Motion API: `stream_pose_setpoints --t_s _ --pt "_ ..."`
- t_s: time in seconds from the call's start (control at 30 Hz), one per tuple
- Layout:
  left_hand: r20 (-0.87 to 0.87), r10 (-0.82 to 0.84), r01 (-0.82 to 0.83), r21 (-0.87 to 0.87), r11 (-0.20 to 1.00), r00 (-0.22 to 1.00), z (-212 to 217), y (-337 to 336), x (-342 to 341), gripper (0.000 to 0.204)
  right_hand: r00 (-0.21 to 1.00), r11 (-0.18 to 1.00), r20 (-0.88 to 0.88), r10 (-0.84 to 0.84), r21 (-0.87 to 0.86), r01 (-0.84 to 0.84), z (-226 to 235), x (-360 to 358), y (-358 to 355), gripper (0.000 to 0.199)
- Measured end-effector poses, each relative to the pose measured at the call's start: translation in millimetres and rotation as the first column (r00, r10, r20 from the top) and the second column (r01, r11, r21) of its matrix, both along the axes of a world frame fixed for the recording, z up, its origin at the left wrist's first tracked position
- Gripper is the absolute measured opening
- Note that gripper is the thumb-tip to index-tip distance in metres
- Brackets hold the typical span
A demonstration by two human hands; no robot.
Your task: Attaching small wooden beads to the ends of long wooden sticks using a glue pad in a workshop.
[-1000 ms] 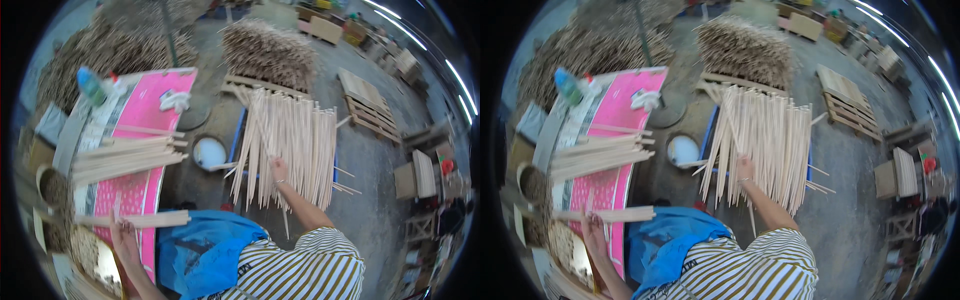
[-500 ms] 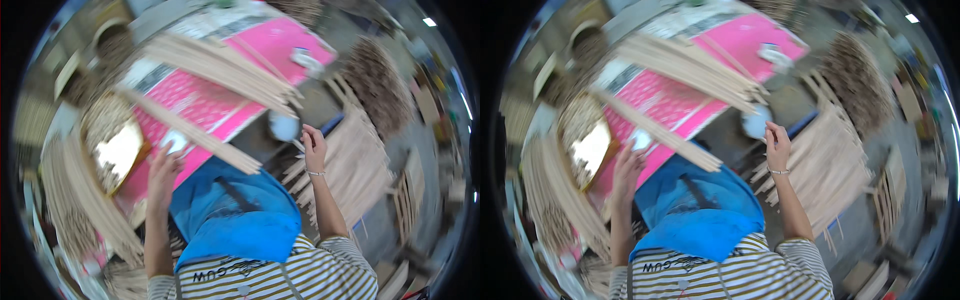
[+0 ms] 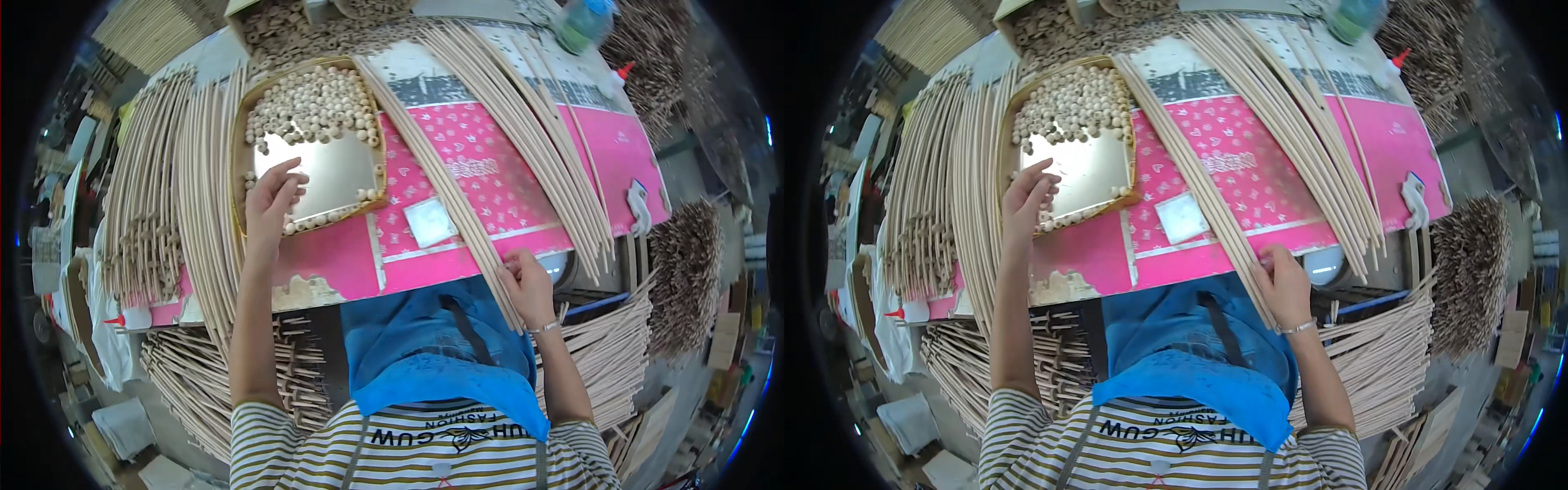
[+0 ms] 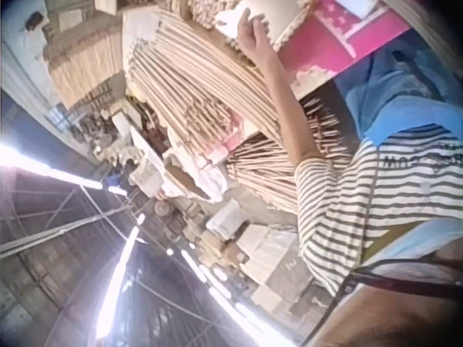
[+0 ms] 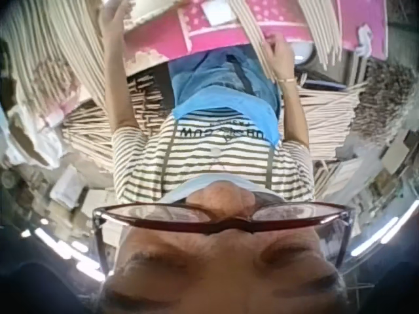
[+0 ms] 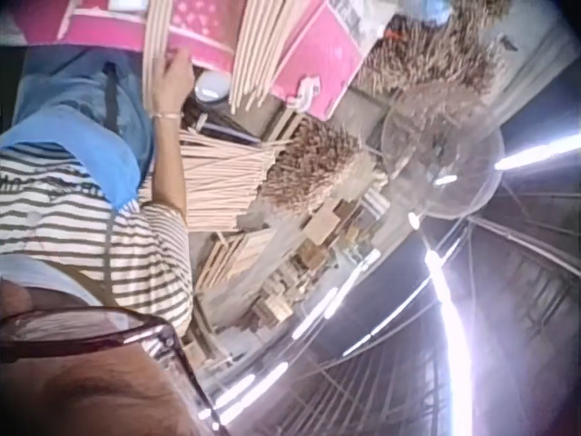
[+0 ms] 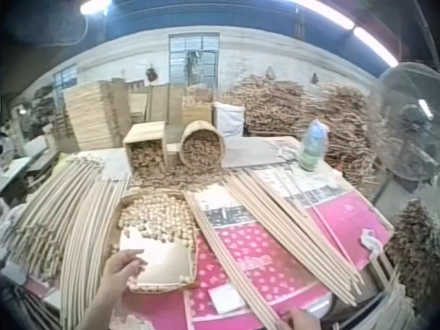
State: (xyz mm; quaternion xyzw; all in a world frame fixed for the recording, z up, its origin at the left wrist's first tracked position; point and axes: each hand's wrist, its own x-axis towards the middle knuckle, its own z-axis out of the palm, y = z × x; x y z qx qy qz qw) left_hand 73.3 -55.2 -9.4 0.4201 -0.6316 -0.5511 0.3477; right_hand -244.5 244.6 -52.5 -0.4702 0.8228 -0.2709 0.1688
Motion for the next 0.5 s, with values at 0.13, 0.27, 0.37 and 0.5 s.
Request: stream_pose_setpoints --t_s 0.13,0.27,0.37,0.5 --pt "0.361 0.022 0.05 -0.189 0.981 0.932 -28 -49 7 0.03 1.0 0.988 -0.01 -0.001 -0.151 0.0 -10 3 -3 0.016" --pt "0.444 0.099 0.12 -0.439 0.89 0.891 -58 -82 -22 0.032 0.998 0.974 0.058 -0.004 -0.227 0.017 0 -8 5 0.012" --pt "0.533 0.204 0.146 -0.542 0.827 0.821 -59 -97 -51 0.029 0.851 0.956 0.516 -0.097 -0.189 0.224 14 -13 11 0.013" --pt "0.567 0.315 0.157 -0.632 0.759 0.761 -84 -122 -51 0.02 0.817 0.868 0.559 0.143 -0.467 0.168 69 2 -50 0.008"
